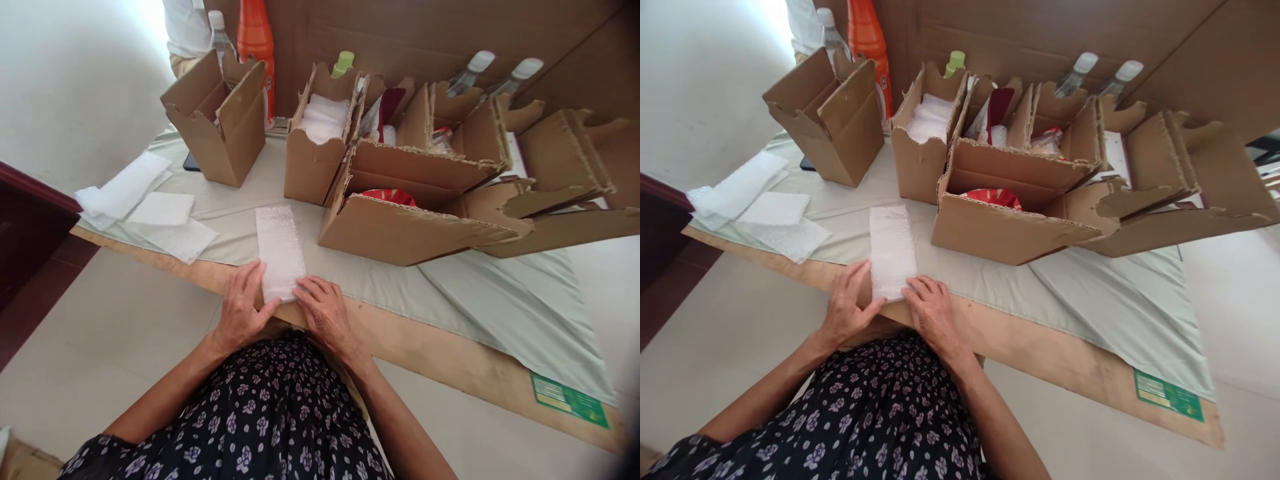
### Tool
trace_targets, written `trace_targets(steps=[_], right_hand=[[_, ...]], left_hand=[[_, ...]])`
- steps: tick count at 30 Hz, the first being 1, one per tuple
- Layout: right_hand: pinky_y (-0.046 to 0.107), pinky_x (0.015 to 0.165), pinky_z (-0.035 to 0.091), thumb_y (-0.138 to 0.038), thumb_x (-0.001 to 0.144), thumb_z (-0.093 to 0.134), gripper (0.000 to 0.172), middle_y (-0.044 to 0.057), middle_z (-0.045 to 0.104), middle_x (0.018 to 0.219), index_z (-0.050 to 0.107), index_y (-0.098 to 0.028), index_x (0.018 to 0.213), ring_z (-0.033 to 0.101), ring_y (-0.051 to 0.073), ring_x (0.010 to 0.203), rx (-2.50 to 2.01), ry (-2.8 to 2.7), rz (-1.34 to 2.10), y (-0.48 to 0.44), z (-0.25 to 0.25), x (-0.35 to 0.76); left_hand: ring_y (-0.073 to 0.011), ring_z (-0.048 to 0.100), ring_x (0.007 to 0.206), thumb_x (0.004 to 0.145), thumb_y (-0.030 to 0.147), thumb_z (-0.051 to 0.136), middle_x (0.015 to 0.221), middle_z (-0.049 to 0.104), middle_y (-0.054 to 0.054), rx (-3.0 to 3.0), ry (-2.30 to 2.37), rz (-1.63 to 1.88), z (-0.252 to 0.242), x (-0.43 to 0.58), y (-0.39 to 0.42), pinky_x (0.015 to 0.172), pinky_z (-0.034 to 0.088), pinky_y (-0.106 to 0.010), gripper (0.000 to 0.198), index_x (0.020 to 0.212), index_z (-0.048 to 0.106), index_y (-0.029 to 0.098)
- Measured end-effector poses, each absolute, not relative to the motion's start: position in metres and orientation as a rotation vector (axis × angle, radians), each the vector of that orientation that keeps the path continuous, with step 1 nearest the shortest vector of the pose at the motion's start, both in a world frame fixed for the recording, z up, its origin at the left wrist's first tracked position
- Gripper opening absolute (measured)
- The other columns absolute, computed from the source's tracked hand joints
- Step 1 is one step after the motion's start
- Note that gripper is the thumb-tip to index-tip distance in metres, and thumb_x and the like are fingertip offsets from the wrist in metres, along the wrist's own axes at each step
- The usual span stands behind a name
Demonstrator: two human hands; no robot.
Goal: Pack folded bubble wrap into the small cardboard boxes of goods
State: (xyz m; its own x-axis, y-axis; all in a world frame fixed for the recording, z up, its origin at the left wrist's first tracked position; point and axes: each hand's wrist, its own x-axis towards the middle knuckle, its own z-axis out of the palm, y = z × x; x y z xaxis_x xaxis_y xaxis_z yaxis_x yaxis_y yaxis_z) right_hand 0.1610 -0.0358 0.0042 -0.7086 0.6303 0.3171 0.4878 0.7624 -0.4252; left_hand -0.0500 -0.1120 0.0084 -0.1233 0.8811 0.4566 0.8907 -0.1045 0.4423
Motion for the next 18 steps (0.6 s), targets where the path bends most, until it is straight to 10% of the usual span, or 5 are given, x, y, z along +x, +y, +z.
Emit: trace_targets(steps=[5,18], right_hand=[[0.043,0.094,0.052,-0.016,0.102,0.053,0.026,0.008,0.080,0.110,0.075,-0.022,0.114,0.069,0.024,0.104,-0.826,-2.501,0.632,-0.018,0.012,0.153],[0.047,0.100,0.050,-0.018,0.101,0.055,0.030,0.011,0.073,0.129,0.072,-0.026,0.124,0.064,0.027,0.123,-0.783,-2.502,0.391,-0.029,0.015,0.152]], left_hand=[[-0.0288,0.069,0.111,0.097,0.022,0.061,0.110,0.077,-0.010,-2.307,-2.010,-1.102,0.013,-0.048,-0.121,0.098,0.054,-0.047,0.021,0.115,0.071,0.021],[-0.0251,0.068,0.100,0.096,0.021,0.056,0.104,0.075,-0.009,-2.011,-2.374,-1.266,0.004,-0.054,-0.093,0.092,0.058,-0.041,0.026,0.119,0.069,0.020]])
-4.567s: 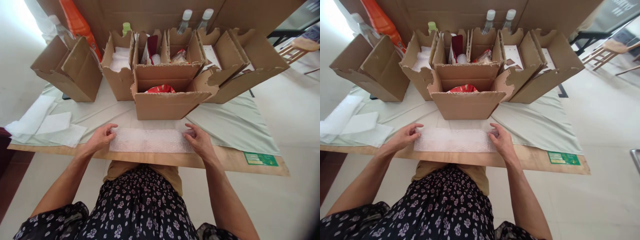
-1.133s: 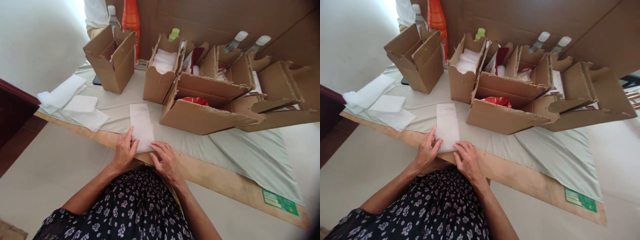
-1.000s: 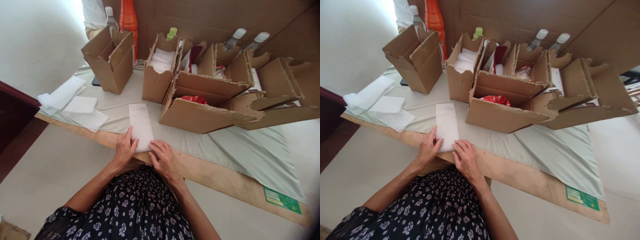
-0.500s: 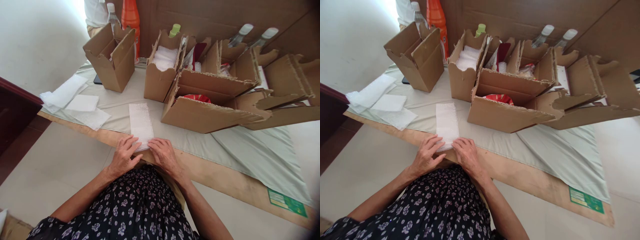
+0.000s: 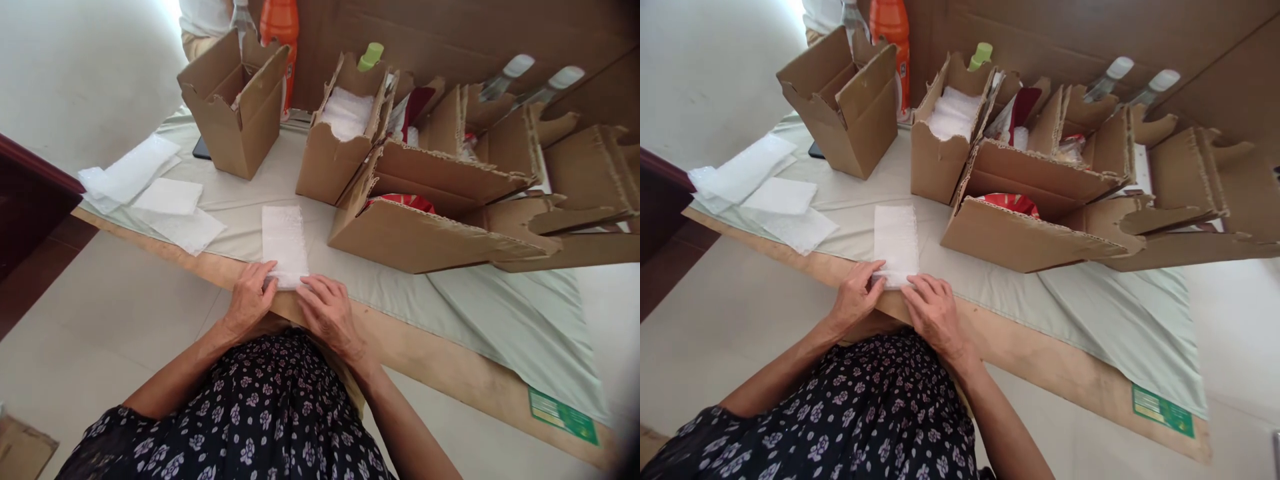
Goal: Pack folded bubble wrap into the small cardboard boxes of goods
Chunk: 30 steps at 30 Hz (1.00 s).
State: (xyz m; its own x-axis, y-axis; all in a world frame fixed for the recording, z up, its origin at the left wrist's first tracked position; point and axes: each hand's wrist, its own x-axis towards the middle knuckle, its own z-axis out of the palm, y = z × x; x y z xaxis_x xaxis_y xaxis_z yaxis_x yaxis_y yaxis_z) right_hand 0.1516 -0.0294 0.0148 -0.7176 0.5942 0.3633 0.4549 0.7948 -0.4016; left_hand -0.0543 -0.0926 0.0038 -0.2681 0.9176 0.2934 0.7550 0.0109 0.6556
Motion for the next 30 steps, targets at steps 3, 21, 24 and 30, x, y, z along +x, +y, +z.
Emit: trace_targets(steps=[3,21,24,30], right_hand=[[0.046,0.101,0.047,-0.018,0.102,0.055,0.029,0.010,0.073,0.134,0.072,-0.024,0.125,0.060,0.028,0.132,-0.711,-2.613,0.371,-0.019,0.008,0.140],[0.045,0.099,0.048,-0.026,0.101,0.058,0.027,0.013,0.072,0.130,0.071,-0.021,0.124,0.063,0.029,0.119,-0.900,-2.491,0.274,-0.004,0.017,0.139],[0.043,0.099,0.046,-0.021,0.099,0.060,0.025,0.011,0.074,0.127,0.071,-0.022,0.122,0.064,0.027,0.118,-0.849,-2.584,0.266,-0.003,0.016,0.137],[0.041,0.097,0.048,-0.027,0.105,0.053,0.028,0.006,0.079,0.115,0.069,-0.023,0.127,0.070,0.022,0.104,-0.864,-2.526,0.661,-0.003,0.022,0.147]], left_hand=[[-0.0249,0.069,0.101,0.098,0.019,0.054,0.104,0.074,-0.009,1.781,2.070,1.056,0.002,-0.055,-0.092,0.093,0.058,-0.041,0.028,0.123,0.067,0.021],[-0.0272,0.066,0.094,0.098,0.023,0.059,0.098,0.073,-0.011,1.943,2.078,0.968,0.008,-0.067,-0.060,0.089,0.054,-0.044,0.021,0.112,0.073,0.015],[-0.0272,0.066,0.103,0.099,0.025,0.059,0.109,0.072,-0.012,1.974,2.062,1.048,0.011,-0.067,-0.062,0.095,0.054,-0.044,0.022,0.115,0.072,0.015],[-0.0250,0.065,0.104,0.100,0.027,0.062,0.109,0.073,-0.010,2.140,1.806,1.093,0.023,-0.065,-0.088,0.096,0.052,-0.042,0.021,0.116,0.070,0.017]])
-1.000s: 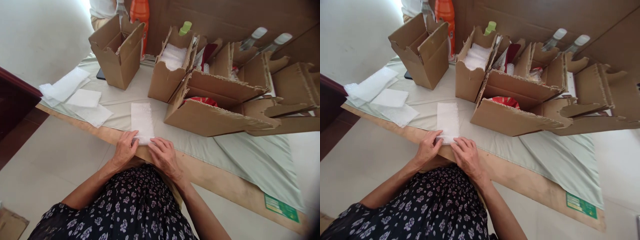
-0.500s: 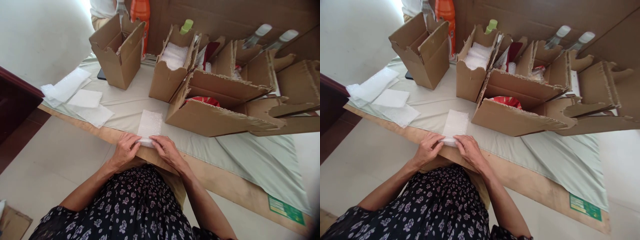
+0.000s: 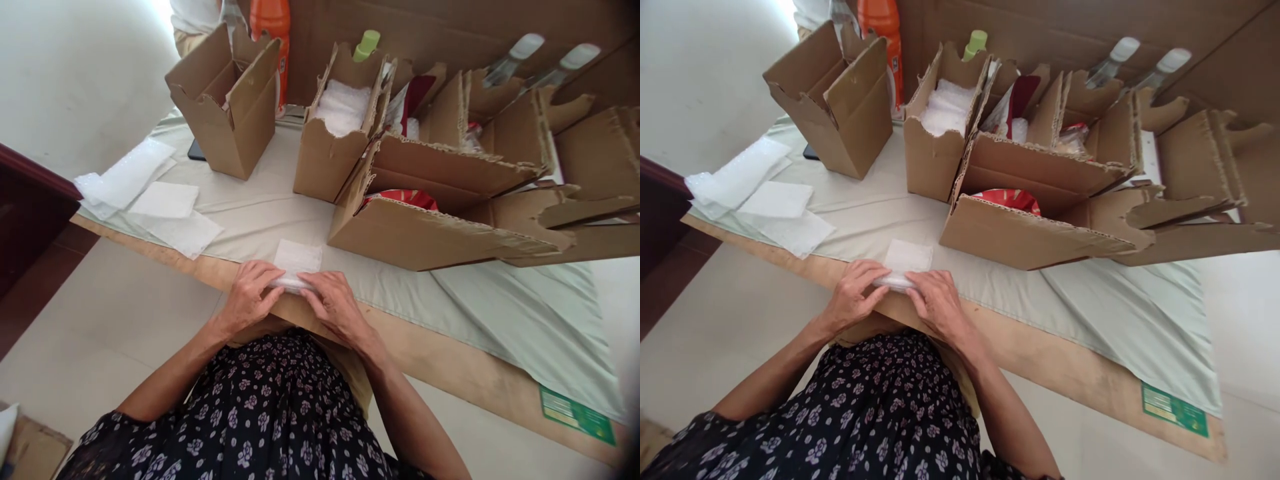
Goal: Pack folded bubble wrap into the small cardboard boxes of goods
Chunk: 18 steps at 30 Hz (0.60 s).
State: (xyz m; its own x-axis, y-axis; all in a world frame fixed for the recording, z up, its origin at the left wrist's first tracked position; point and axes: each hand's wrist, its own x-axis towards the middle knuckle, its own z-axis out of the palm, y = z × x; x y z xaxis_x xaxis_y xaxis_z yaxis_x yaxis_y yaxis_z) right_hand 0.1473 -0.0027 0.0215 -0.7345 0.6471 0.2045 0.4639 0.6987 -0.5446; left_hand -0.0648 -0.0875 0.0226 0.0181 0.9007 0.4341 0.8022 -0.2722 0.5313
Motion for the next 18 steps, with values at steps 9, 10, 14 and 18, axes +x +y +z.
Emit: trace_targets(steps=[9,10,14,18], right_hand=[[0.047,0.099,0.046,-0.024,0.095,0.065,0.034,0.014,0.071,0.132,0.069,-0.020,0.129,0.063,0.031,0.117,-0.967,-2.583,0.374,0.004,0.018,0.136],[0.047,0.099,0.047,-0.022,0.095,0.065,0.033,0.014,0.073,0.129,0.070,-0.021,0.127,0.064,0.031,0.115,-1.001,-2.553,0.443,0.007,0.017,0.135],[0.044,0.095,0.050,-0.023,0.096,0.059,0.029,0.010,0.077,0.118,0.070,-0.021,0.123,0.069,0.027,0.106,-1.178,-2.256,0.707,0.012,0.017,0.133],[0.039,0.089,0.054,-0.033,0.095,0.060,0.027,0.005,0.077,0.109,0.070,-0.024,0.118,0.069,0.023,0.097,-1.183,-1.941,1.097,-0.011,0.025,0.133]], left_hand=[[-0.0293,0.065,0.105,0.094,0.032,0.065,0.110,0.072,-0.013,1.875,2.094,1.066,0.011,-0.066,-0.040,0.098,0.051,-0.047,0.028,0.115,0.073,0.015],[-0.0284,0.065,0.106,0.094,0.034,0.065,0.110,0.072,-0.013,1.796,2.091,1.155,0.014,-0.065,-0.042,0.098,0.052,-0.046,0.030,0.117,0.072,0.016],[-0.0238,0.069,0.105,0.093,0.039,0.067,0.114,0.073,-0.012,1.184,1.873,1.415,0.028,-0.057,-0.072,0.098,0.055,-0.041,0.042,0.128,0.067,0.016],[-0.0261,0.068,0.121,0.088,0.042,0.075,0.129,0.073,-0.013,0.755,1.392,1.366,0.033,-0.032,-0.093,0.108,0.052,-0.041,0.049,0.129,0.066,0.017]])
